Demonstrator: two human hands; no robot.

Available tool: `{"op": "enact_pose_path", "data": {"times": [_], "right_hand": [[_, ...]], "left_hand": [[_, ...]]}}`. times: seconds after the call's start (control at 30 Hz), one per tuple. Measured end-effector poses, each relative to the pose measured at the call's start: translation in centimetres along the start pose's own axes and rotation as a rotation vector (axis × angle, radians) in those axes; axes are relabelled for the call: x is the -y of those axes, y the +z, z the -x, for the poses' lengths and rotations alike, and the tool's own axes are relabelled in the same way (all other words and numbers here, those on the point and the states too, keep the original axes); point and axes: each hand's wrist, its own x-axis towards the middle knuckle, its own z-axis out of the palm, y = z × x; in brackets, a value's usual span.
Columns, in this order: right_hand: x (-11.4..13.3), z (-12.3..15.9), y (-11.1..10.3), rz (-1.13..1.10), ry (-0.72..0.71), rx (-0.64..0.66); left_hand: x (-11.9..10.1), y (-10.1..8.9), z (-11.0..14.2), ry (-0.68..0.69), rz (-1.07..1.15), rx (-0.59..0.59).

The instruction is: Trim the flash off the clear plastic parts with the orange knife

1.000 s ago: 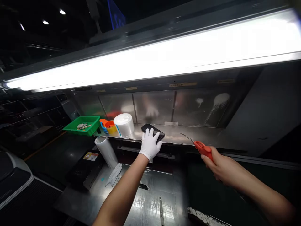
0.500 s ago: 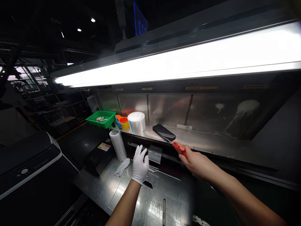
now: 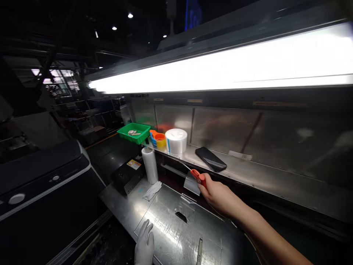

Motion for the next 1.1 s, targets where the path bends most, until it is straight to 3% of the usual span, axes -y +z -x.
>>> {"op": "enact_pose_path", "data": {"times": [0.07,0.13,0.27,0.4,0.53,0.63,0.77,0.87,1.0,1.1], "right_hand": [[1.7,-1.2,1.4,-0.005,-0.052,0.027],[3.7,-2.6,4.2,-0.002,-0.111,0.089],[7.0,-4.6,13.5,0.033,-0.223,0.282],[8.0,-5.6,23.1,0.013,-0.182,0.46],[7.7,-6.6,28.5,-0.017,-0.133,0.536],[7.6,-7.8,30.3,0.008,-0.092,0.535],[9.1,-10.9,30.4,0.026,-0.051,0.523],[11.9,-14.4,29.1,0.05,-0.069,0.452],[17.2,-19.4,27.2,0.03,-0.094,0.392],[20.6,-22.4,27.0,0.041,-0.134,0.386]], "left_hand": [[1.3,-1.2,1.0,-0.062,0.03,-0.05],[1.7,-2.5,1.5,-0.14,0.062,-0.118],[2.1,-4.5,0.9,-0.264,0.163,-0.222],[3.4,-5.7,-0.2,-0.329,0.259,-0.305],[5.2,-6.1,-1.9,-0.401,0.301,-0.327],[6.6,-6.2,-4.0,-0.426,0.309,-0.337],[7.6,-7.4,-8.7,-0.485,0.387,-0.411],[7.3,-9.6,-14.5,-0.488,0.47,-0.541],[6.7,-12.7,-23.8,-0.363,0.542,-0.681],[6.7,-14.1,-29.7,-0.297,0.574,-0.752]]}}
